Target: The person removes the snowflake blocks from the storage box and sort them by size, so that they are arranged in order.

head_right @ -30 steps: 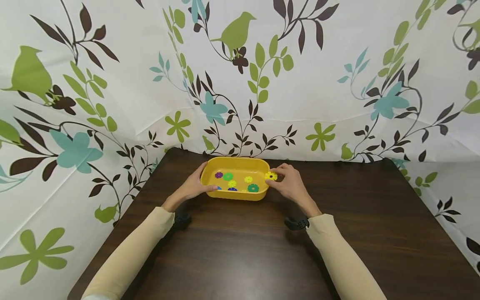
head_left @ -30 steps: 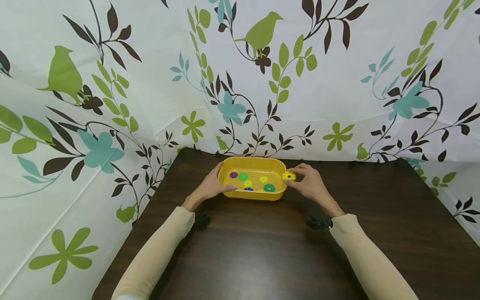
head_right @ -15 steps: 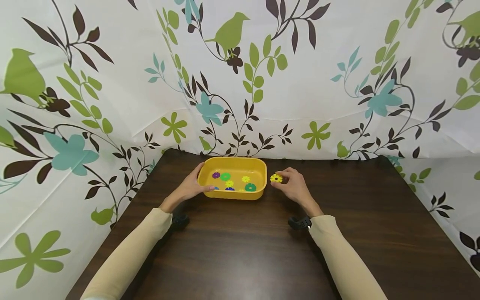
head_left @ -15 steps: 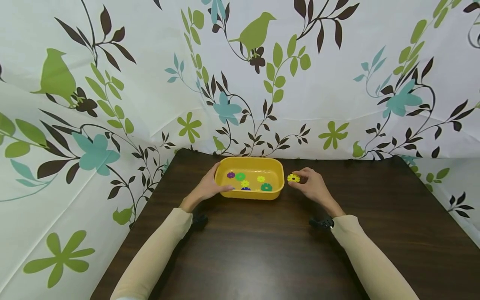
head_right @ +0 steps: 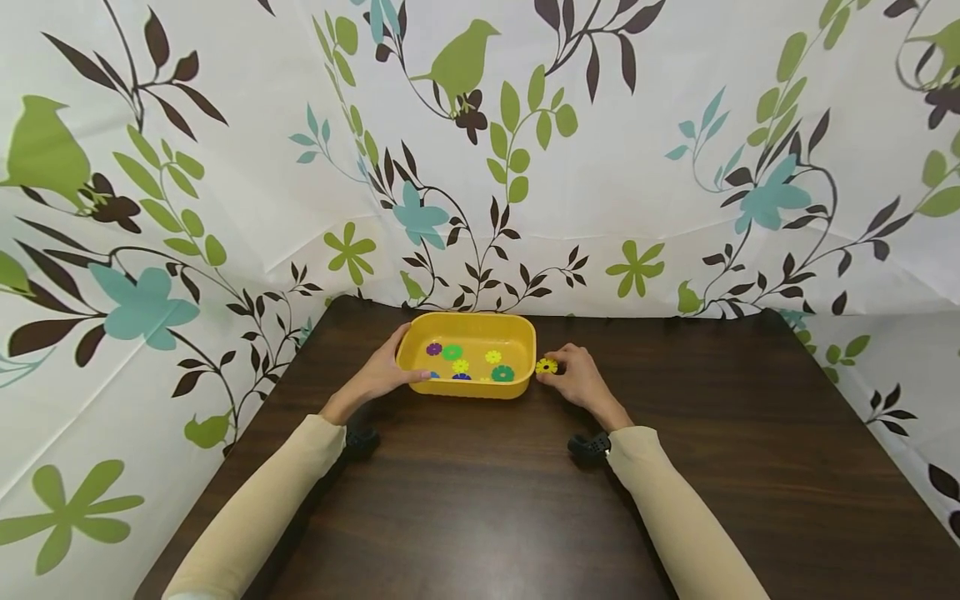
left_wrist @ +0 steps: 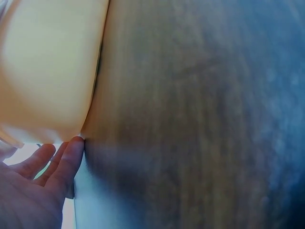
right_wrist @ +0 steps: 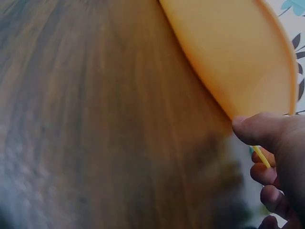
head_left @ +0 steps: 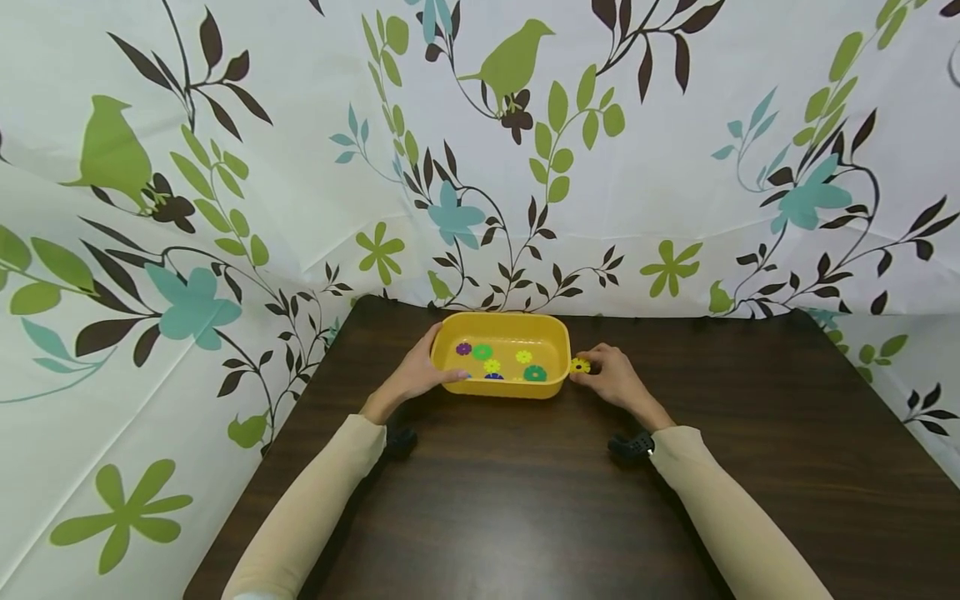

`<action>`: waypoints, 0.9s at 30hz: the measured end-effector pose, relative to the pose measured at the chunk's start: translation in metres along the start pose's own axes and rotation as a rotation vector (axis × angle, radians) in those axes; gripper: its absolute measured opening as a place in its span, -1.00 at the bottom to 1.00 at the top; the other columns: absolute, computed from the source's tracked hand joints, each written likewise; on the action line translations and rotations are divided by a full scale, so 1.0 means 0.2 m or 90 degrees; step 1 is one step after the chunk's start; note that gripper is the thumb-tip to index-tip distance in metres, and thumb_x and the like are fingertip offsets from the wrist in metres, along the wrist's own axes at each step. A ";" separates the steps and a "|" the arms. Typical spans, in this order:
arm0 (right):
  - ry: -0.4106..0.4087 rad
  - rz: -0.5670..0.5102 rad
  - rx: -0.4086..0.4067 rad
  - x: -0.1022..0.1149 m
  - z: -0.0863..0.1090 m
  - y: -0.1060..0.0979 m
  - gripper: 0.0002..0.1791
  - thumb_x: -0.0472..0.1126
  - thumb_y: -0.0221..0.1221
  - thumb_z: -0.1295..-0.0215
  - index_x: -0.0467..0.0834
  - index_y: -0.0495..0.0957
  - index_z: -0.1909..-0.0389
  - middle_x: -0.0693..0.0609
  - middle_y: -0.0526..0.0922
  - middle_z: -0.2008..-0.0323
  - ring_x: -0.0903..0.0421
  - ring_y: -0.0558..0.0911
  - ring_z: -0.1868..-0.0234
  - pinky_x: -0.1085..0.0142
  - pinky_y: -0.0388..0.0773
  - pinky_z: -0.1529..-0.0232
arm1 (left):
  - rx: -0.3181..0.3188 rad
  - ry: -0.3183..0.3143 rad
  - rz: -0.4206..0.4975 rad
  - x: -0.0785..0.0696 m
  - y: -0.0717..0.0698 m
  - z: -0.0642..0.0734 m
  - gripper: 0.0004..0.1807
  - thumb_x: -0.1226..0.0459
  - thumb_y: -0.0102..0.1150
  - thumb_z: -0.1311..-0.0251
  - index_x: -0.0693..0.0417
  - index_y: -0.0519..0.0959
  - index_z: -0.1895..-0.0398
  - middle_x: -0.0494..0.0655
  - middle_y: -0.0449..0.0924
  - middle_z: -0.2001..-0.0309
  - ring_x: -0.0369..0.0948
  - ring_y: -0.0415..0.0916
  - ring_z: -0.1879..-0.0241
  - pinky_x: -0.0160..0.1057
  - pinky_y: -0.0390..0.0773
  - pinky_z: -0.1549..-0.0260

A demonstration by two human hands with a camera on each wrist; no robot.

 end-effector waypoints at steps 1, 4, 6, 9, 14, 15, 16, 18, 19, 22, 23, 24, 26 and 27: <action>-0.002 0.005 0.002 0.00 0.00 0.01 -0.47 -0.13 0.44 -0.42 -0.36 0.69 -0.27 -0.30 0.72 -0.05 -0.21 0.60 -0.05 -0.02 0.55 -0.03 | 0.000 -0.001 0.000 0.00 0.00 0.00 0.26 0.06 0.63 -0.17 -0.05 -0.03 -0.80 0.17 0.40 -0.53 0.08 0.53 -0.23 0.16 0.55 -0.41; 0.001 0.012 0.007 0.00 0.00 0.02 -0.46 -0.14 0.42 -0.43 -0.39 0.66 -0.29 -0.34 0.69 -0.08 -0.23 0.57 -0.08 -0.04 0.51 -0.05 | -0.001 -0.004 0.005 0.01 0.00 -0.01 0.28 0.04 0.65 -0.14 -0.08 -0.02 -0.79 0.16 0.42 -0.52 0.08 0.54 -0.22 0.14 0.56 -0.39; 0.007 0.015 0.011 0.00 0.00 0.03 -0.44 -0.14 0.41 -0.45 -0.40 0.64 -0.32 -0.36 0.66 -0.10 -0.25 0.54 -0.11 -0.07 0.49 -0.08 | 0.002 0.002 0.002 0.01 0.00 -0.01 0.29 0.02 0.65 -0.14 -0.07 -0.02 -0.80 0.17 0.44 -0.50 0.08 0.56 -0.21 0.13 0.59 -0.36; 0.019 0.016 0.017 -0.01 0.00 0.04 -0.42 -0.13 0.39 -0.47 -0.40 0.61 -0.36 -0.37 0.61 -0.14 -0.27 0.49 -0.16 -0.08 0.47 -0.11 | 0.004 0.008 0.005 0.02 0.01 -0.02 0.29 0.03 0.66 -0.14 -0.07 -0.02 -0.80 0.17 0.46 -0.48 0.07 0.58 -0.19 0.13 0.61 -0.34; 0.024 0.013 0.019 -0.02 0.00 0.04 -0.40 -0.12 0.38 -0.49 -0.40 0.58 -0.39 -0.37 0.57 -0.14 -0.26 0.46 -0.15 0.01 0.43 -0.07 | 0.003 0.004 0.004 0.02 0.00 -0.02 0.30 0.03 0.66 -0.13 -0.09 -0.03 -0.80 0.15 0.45 -0.51 0.08 0.57 -0.23 0.15 0.59 -0.38; 0.025 0.013 0.019 -0.02 0.00 0.04 -0.40 -0.12 0.38 -0.49 -0.39 0.58 -0.40 -0.37 0.57 -0.14 -0.25 0.46 -0.15 0.02 0.43 -0.07 | 0.004 0.004 0.002 0.02 0.00 -0.02 0.30 0.02 0.66 -0.14 -0.09 -0.04 -0.80 0.15 0.44 -0.52 0.09 0.57 -0.24 0.16 0.58 -0.39; 0.026 0.013 0.021 -0.02 0.00 0.04 -0.40 -0.12 0.38 -0.49 -0.39 0.58 -0.40 -0.37 0.57 -0.15 -0.25 0.46 -0.16 0.02 0.43 -0.07 | 0.004 0.002 -0.001 0.02 0.00 -0.02 0.31 0.01 0.66 -0.14 -0.09 -0.05 -0.81 0.15 0.42 -0.53 0.09 0.56 -0.25 0.17 0.57 -0.41; 0.027 0.012 0.025 -0.02 0.00 0.04 -0.39 -0.11 0.38 -0.50 -0.39 0.57 -0.41 -0.37 0.56 -0.16 -0.25 0.45 -0.16 0.01 0.43 -0.08 | 0.005 0.000 -0.004 0.02 0.00 -0.02 0.32 0.00 0.66 -0.13 -0.08 -0.06 -0.81 0.15 0.41 -0.55 0.10 0.55 -0.27 0.18 0.55 -0.43; 0.027 0.012 0.028 -0.02 0.00 0.05 -0.38 -0.10 0.37 -0.50 -0.38 0.57 -0.42 -0.38 0.55 -0.16 -0.26 0.45 -0.16 0.01 0.44 -0.07 | 0.005 -0.001 -0.005 0.02 0.00 -0.02 0.33 0.00 0.66 -0.13 -0.08 -0.06 -0.81 0.15 0.40 -0.55 0.09 0.54 -0.27 0.18 0.54 -0.44; 0.030 0.016 0.035 -0.02 0.01 0.05 -0.37 -0.08 0.37 -0.51 -0.38 0.56 -0.43 -0.37 0.54 -0.17 -0.25 0.44 -0.15 0.01 0.44 -0.07 | 0.008 -0.003 -0.007 0.03 0.00 -0.01 0.33 -0.01 0.66 -0.13 -0.09 -0.07 -0.81 0.14 0.39 -0.56 0.09 0.54 -0.27 0.18 0.54 -0.45; 0.030 0.017 0.036 -0.02 0.01 0.05 -0.37 -0.08 0.37 -0.51 -0.38 0.56 -0.43 -0.37 0.54 -0.16 -0.25 0.44 -0.15 0.01 0.45 -0.06 | 0.008 -0.004 -0.007 0.02 0.00 -0.01 0.32 0.00 0.65 -0.14 -0.09 -0.07 -0.81 0.14 0.39 -0.56 0.09 0.54 -0.27 0.18 0.54 -0.45; 0.033 0.018 0.036 -0.02 0.01 0.05 -0.37 -0.07 0.37 -0.51 -0.37 0.56 -0.43 -0.37 0.54 -0.16 -0.25 0.44 -0.14 0.02 0.44 -0.07 | 0.008 -0.004 -0.007 0.02 0.00 -0.01 0.32 0.01 0.65 -0.15 -0.08 -0.07 -0.81 0.14 0.39 -0.57 0.09 0.54 -0.27 0.19 0.53 -0.46; 0.035 0.019 0.035 -0.02 0.01 0.05 -0.37 -0.07 0.36 -0.51 -0.37 0.56 -0.43 -0.36 0.54 -0.16 -0.24 0.44 -0.14 0.02 0.44 -0.07 | 0.008 -0.005 -0.010 0.02 0.00 -0.01 0.32 0.01 0.64 -0.16 -0.07 -0.08 -0.81 0.14 0.38 -0.58 0.09 0.54 -0.28 0.19 0.52 -0.48; 0.034 0.019 0.034 -0.01 0.01 0.04 -0.37 -0.08 0.36 -0.51 -0.37 0.56 -0.43 -0.36 0.54 -0.16 -0.24 0.44 -0.14 0.02 0.44 -0.06 | 0.008 -0.005 -0.010 0.02 0.00 -0.01 0.32 0.01 0.64 -0.16 -0.07 -0.08 -0.81 0.14 0.37 -0.58 0.09 0.54 -0.28 0.19 0.52 -0.48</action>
Point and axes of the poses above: each hand's wrist, its own z-axis away from the middle knuckle, its own y-axis out of the palm, x = y × z, the point moved 6 cm from there along -z, towards the middle knuckle
